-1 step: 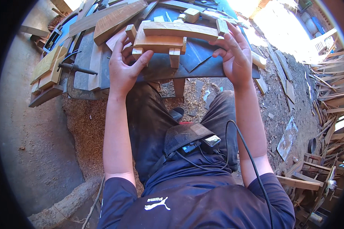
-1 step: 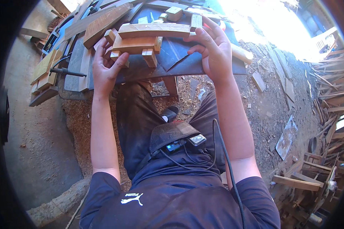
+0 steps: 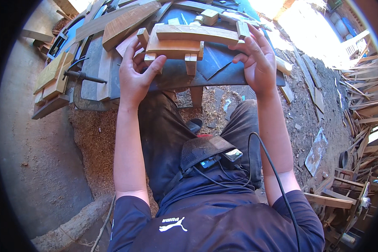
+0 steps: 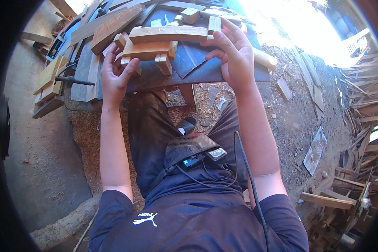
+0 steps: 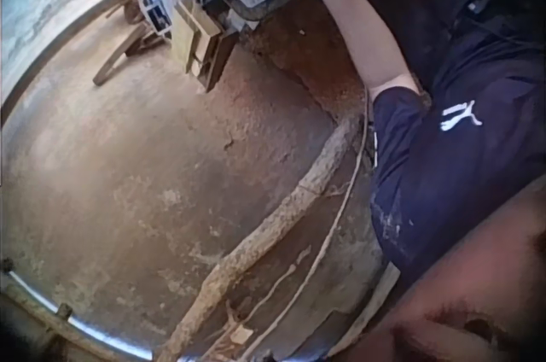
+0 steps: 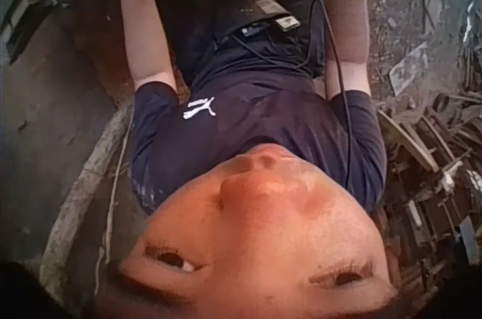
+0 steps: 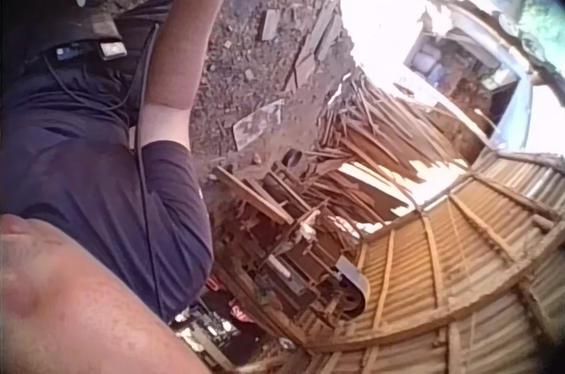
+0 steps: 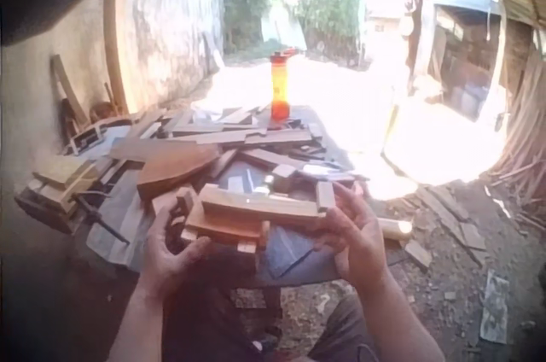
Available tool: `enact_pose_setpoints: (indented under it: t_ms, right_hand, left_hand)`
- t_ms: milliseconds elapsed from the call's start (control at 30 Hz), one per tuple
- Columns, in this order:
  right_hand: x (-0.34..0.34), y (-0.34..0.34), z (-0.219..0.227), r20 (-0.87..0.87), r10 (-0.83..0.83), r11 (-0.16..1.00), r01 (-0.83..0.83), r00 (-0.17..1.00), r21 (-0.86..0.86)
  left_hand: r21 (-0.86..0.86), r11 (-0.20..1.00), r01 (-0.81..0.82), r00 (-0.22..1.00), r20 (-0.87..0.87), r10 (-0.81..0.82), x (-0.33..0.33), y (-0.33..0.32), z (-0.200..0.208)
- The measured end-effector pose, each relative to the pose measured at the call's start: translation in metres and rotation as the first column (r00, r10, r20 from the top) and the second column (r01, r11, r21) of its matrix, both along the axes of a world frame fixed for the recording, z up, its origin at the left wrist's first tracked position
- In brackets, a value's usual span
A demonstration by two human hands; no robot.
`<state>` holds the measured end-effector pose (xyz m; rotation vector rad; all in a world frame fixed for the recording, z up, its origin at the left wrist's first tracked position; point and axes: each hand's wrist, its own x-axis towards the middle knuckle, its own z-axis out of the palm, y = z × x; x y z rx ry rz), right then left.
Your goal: Assembling small wooden blocks and pieces into a structure using manual fit and a hammer.
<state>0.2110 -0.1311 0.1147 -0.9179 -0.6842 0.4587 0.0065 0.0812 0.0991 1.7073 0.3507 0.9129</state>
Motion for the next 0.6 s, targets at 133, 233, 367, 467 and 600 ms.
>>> enact_pose_setpoints:
  t_ms: [133, 233, 367, 467, 600]
  right_hand:
    - [0.001, 0.0, 0.002, 0.013, -0.023, 1.0, 0.023, 1.0, -0.01]
    - [0.003, -0.004, 0.001, -0.032, 0.011, 0.999, -0.012, 0.999, -0.032]
    - [0.004, -0.008, -0.002, -0.053, 0.091, 0.995, -0.093, 0.994, -0.028]
    - [-0.001, -0.01, -0.003, -0.113, 0.131, 0.99, -0.136, 0.985, -0.042]
    - [0.0, -0.01, 0.001, -0.155, 0.072, 0.994, -0.083, 0.985, -0.066]
  left_hand:
    - [-0.027, 0.998, 0.061, 0.998, 0.037, -0.06, 0.0, 0.007, -0.002]
    - [-0.043, 0.995, 0.086, 0.994, 0.074, -0.083, 0.0, 0.008, -0.004]
    - [-0.095, 0.988, 0.118, 0.988, 0.108, -0.108, -0.004, 0.01, -0.01]
    - [-0.114, 0.986, 0.125, 0.989, 0.091, -0.115, -0.007, 0.004, -0.006]
    - [-0.124, 0.986, 0.113, 0.992, 0.066, -0.105, -0.005, -0.003, -0.001]
